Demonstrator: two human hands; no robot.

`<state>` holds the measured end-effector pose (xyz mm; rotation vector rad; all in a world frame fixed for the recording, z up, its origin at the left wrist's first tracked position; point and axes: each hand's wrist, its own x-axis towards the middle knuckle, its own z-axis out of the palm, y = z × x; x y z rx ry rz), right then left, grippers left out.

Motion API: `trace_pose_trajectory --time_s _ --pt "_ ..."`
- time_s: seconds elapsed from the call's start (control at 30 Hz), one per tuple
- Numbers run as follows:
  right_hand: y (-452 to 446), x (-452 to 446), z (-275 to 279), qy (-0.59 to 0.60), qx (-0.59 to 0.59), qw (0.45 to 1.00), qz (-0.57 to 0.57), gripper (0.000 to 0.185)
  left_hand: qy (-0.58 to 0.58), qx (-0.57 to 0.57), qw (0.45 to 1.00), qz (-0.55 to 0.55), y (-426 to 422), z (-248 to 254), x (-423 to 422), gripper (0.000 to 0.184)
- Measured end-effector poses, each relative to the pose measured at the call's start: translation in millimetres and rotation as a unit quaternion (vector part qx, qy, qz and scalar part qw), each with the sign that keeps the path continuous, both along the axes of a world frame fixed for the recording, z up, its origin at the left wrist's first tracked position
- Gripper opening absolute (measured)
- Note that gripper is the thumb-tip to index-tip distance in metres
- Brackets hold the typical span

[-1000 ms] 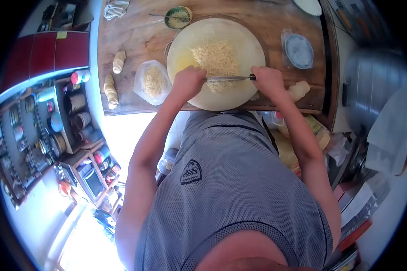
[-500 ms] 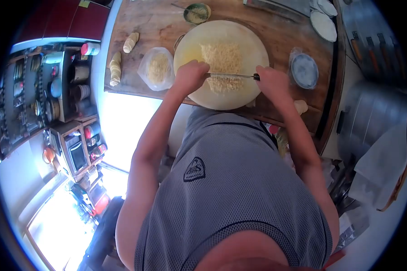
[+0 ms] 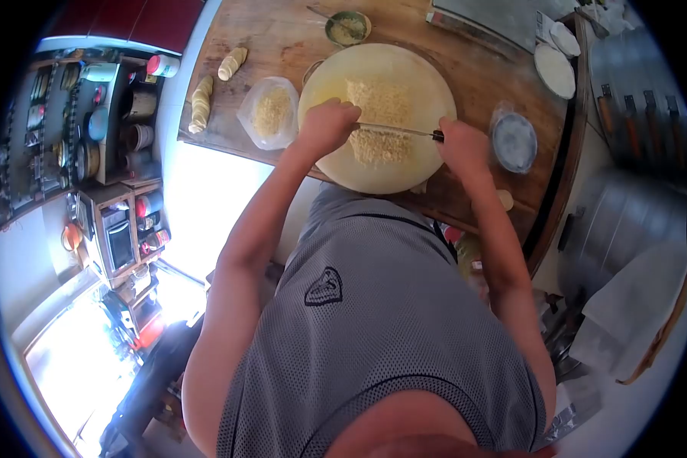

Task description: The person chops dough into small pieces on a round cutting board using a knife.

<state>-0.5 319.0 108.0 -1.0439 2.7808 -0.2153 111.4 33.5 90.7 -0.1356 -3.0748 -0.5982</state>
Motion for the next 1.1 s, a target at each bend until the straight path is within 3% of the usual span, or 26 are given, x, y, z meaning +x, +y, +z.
trace_pose_trajectory --time_s 0.1,0.3,0.4,0.6,0.97,1.1 --pt "-5 -5 -20 -0.017 0.019 1.000 0.017 0.017 -0.025 -0.017 0.999 0.013 -4 -18 -6 0.020" --pt "-5 -13 0 0.020 -0.004 1.000 0.012 0.016 -0.005 -0.013 1.000 0.027 -1 2 -8 0.020" --pt "-10 -15 -27 -0.013 0.012 1.000 0.020 0.015 -0.016 -0.003 1.000 0.025 -6 -19 -12 0.020" --pt "-10 -24 0 0.016 -0.013 1.000 0.003 0.016 0.023 -0.007 0.999 0.030 -5 -10 -20 0.019" --pt "-10 -37 -27 -0.001 0.021 0.999 0.031 0.019 0.012 -0.011 1.000 0.026 -10 -26 -29 0.020" --pt "-14 -42 -4 0.009 0.010 1.000 0.015 0.017 0.031 -0.014 0.999 0.025 -10 -9 -34 0.019"
